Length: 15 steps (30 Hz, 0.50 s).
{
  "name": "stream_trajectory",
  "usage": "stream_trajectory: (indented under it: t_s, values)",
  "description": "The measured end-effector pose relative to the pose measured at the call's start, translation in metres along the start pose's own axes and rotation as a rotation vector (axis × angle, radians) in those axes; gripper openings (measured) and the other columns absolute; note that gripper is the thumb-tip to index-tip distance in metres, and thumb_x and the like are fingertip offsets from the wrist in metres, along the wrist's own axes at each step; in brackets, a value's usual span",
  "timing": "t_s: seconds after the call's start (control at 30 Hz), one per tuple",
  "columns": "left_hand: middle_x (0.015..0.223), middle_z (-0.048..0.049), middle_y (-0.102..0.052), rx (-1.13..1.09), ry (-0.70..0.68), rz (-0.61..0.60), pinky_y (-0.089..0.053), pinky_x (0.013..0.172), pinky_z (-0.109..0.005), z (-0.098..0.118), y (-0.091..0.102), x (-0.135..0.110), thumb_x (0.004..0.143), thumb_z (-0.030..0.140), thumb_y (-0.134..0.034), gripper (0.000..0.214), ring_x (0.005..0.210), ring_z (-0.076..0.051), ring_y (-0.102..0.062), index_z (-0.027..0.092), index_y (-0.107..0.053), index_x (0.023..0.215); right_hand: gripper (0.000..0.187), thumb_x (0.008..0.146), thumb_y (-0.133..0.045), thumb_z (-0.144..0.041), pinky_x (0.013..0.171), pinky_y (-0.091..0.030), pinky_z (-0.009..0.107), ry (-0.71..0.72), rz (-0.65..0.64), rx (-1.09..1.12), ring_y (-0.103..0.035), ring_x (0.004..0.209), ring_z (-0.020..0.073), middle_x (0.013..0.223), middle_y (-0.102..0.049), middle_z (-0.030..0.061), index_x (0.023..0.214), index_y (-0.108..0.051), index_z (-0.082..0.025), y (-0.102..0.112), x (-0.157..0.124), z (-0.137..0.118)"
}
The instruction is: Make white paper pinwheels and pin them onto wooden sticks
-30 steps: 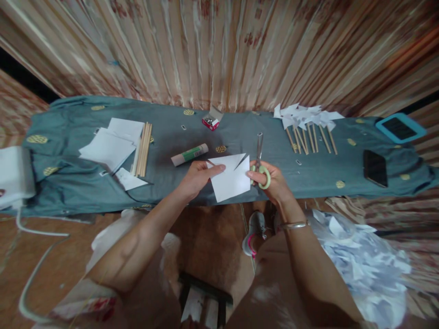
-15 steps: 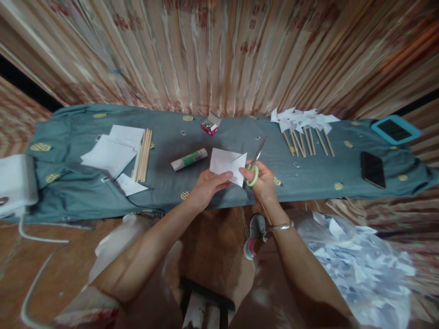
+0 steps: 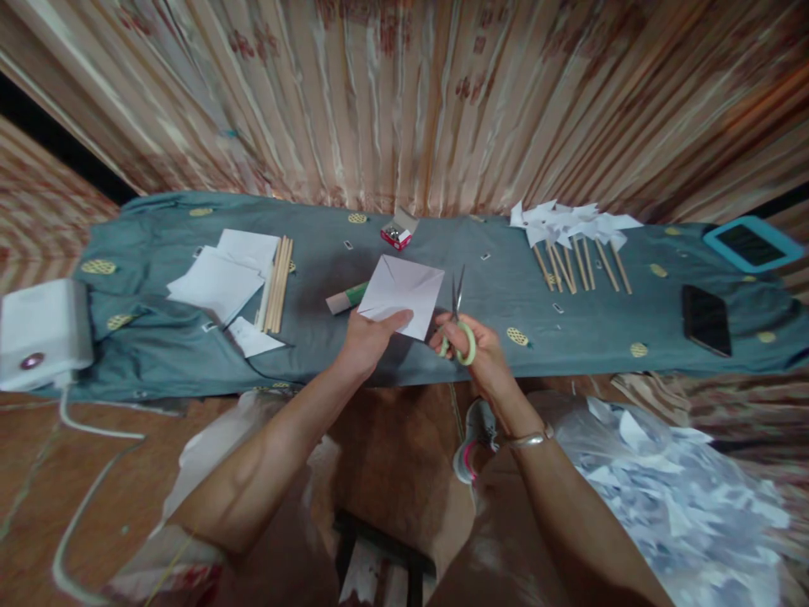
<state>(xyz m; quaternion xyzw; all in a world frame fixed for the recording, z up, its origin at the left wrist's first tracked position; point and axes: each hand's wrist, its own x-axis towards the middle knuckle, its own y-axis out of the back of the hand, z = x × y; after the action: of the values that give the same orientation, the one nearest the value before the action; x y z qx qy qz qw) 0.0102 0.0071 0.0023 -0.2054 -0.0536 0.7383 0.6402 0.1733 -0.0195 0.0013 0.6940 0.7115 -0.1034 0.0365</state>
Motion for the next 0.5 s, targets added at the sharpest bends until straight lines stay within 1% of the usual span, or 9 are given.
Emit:
stream_trajectory:
  t_s: [0.07, 0.13, 0.2, 0.3, 0.4, 0.5]
  values:
    - [0.097, -0.0083, -0.074, -0.031, -0.039, 0.005, -0.052, 0.081, -0.033, 0.005, 0.002, 0.006, 0.048, 0.026, -0.084, 0.043, 0.084, -0.02, -0.066, 0.013, -0.071, 0.087, 0.05, 0.066, -0.076, -0.061, 0.054, -0.044, 0.022, -0.052, -0.153, -0.032, -0.058, 0.059, 0.0108, 0.07, -0.069, 0.0013, 0.09, -0.066, -0.018, 0.002, -0.006, -0.001]
    - [0.095, -0.0083, -0.075, -0.048, -0.068, 0.014, -0.052, 0.081, -0.033, 0.007, 0.004, 0.011, 0.049, 0.026, -0.083, 0.041, 0.085, -0.021, -0.066, 0.013, -0.072, 0.086, 0.052, 0.066, -0.075, -0.062, 0.057, -0.046, 0.024, -0.101, -0.287, -0.063, -0.059, 0.062, 0.0117, 0.072, -0.069, 0.002, 0.092, -0.066, -0.018, 0.003, -0.012, -0.003]
    - [0.093, -0.0087, -0.075, -0.057, -0.09, 0.015, -0.052, 0.082, -0.033, 0.008, 0.006, 0.015, 0.05, 0.026, -0.083, 0.037, 0.085, -0.021, -0.066, 0.013, -0.072, 0.083, 0.054, 0.067, -0.075, -0.063, 0.06, -0.047, 0.025, -0.142, -0.376, -0.096, -0.059, 0.064, 0.0119, 0.073, -0.067, 0.0019, 0.093, -0.065, -0.017, 0.003, -0.016, -0.005]
    - [0.092, -0.0092, -0.075, -0.058, -0.119, -0.005, -0.052, 0.082, -0.035, 0.007, 0.007, 0.017, 0.051, 0.027, -0.082, 0.033, 0.082, -0.022, -0.067, 0.013, -0.072, 0.08, 0.056, 0.066, -0.075, -0.064, 0.061, -0.046, 0.024, -0.181, -0.438, -0.131, -0.058, 0.066, 0.0116, 0.073, -0.065, 0.0015, 0.094, -0.065, -0.017, 0.002, -0.019, -0.007]
    - [0.091, -0.0083, -0.075, -0.004, -0.133, 0.002, -0.053, 0.082, -0.036, 0.006, 0.007, 0.016, 0.053, 0.028, -0.081, 0.032, 0.081, -0.022, -0.067, 0.014, -0.072, 0.079, 0.057, 0.065, -0.075, -0.065, 0.059, -0.045, 0.024, -0.199, -0.461, -0.152, -0.056, 0.064, 0.0112, 0.071, -0.064, 0.0011, 0.092, -0.064, -0.016, 0.002, -0.018, -0.007]
    - [0.09, -0.0072, -0.076, 0.049, -0.144, 0.026, -0.053, 0.083, -0.035, 0.006, 0.006, 0.014, 0.051, 0.028, -0.082, 0.033, 0.082, -0.022, -0.067, 0.016, -0.073, 0.08, 0.057, 0.065, -0.075, -0.066, 0.058, -0.045, 0.024, -0.201, -0.472, -0.156, -0.056, 0.062, 0.0106, 0.07, -0.064, 0.0005, 0.091, -0.064, -0.016, 0.001, -0.017, -0.007]
